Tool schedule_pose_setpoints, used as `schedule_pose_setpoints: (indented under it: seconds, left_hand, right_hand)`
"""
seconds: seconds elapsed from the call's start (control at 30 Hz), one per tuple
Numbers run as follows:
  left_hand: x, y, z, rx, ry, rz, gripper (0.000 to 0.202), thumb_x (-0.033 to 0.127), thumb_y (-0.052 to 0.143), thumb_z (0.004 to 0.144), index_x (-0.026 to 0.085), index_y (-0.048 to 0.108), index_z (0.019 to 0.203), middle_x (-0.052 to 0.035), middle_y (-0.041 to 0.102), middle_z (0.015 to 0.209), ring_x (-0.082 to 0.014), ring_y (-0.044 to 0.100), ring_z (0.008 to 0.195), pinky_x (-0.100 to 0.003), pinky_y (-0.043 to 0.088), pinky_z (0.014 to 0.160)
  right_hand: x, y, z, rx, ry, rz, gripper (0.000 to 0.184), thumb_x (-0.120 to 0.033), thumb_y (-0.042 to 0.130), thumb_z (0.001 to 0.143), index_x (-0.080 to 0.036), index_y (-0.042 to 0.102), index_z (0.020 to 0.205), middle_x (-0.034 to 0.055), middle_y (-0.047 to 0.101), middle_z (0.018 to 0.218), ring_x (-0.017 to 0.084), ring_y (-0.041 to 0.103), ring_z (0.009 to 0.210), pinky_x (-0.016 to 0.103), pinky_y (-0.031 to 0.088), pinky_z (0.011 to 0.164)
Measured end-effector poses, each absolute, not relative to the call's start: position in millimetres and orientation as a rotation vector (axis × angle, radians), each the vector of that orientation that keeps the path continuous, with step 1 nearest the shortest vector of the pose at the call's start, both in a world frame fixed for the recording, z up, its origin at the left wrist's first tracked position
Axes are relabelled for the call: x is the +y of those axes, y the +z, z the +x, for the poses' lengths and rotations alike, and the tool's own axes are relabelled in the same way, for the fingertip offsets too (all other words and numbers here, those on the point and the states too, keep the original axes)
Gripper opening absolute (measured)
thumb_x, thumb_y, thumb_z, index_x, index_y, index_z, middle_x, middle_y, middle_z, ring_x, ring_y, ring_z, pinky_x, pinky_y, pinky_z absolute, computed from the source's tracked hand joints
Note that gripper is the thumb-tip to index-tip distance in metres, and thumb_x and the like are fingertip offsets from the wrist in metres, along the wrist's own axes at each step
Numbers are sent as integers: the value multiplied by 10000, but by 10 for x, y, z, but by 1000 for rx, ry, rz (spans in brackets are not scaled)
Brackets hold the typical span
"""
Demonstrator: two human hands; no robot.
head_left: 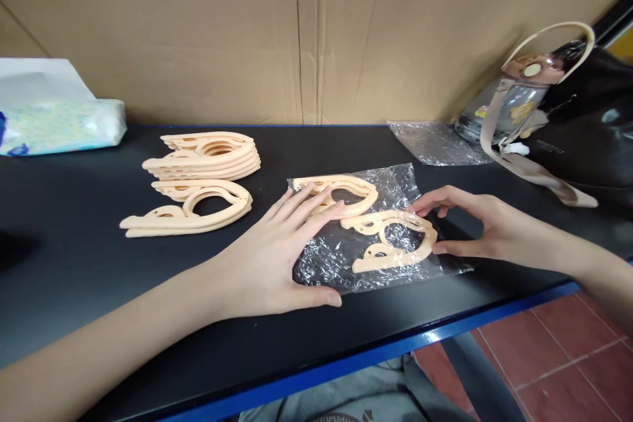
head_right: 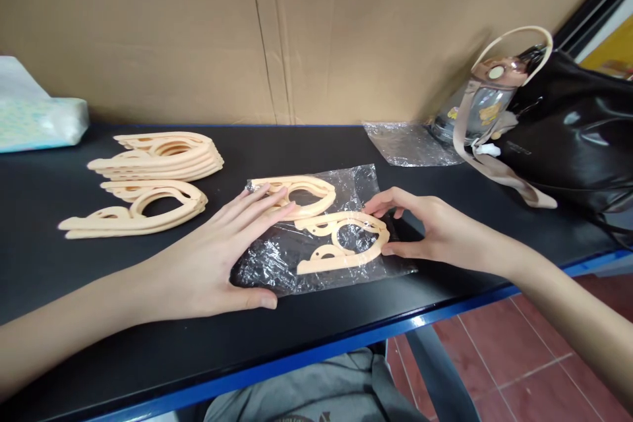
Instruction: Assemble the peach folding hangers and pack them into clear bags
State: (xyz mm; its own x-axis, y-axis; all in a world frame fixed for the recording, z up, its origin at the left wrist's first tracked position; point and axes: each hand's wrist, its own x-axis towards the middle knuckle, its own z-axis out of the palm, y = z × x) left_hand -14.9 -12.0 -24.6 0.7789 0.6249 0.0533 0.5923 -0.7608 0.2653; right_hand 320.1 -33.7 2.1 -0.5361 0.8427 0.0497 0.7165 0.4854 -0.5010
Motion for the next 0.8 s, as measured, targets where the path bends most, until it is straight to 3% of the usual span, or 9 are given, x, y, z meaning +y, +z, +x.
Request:
schedule_pose_setpoints:
  seconds: [0.3, 0.6, 0.8]
  left_hand:
    - [-107, -323, -173, 905, 319, 2779, 1001, 798, 508, 806, 205, 229, 1562, -120, 238, 1642, -353, 126, 1526, -606, 152, 1222]
    - [-117, -336, -163, 930, 324, 2765, 978, 789, 506, 816, 207, 247, 1558, -108, 227, 1647, -343, 129, 1528, -592, 161, 1226]
    - [-120, -316, -157, 929, 305, 2730, 987, 786, 514, 813, 199, 246, 1559, -115, 228, 1646, -361, 116, 1526, -604, 154, 1223]
  right_hand:
    - [-396, -162, 2922, -2329, 469, -1290, 432, -462, 749, 800, -260, 557, 1131, 29, 691, 1108, 229, 657, 1038, 391, 534, 903]
    - [-428, -203, 2871, -2242, 743, -1178, 365, -335, 697, 874, -288, 489, 1170, 18, 734, 1079, 191, 692, 1015, 345, 553, 892]
    - [-388, -202, 2861, -2266, 786, -1153, 455, -355, 727, 847, -273, 477, 1219, 49, 728, 1128, 226, 679, 1083, 390, 536, 936]
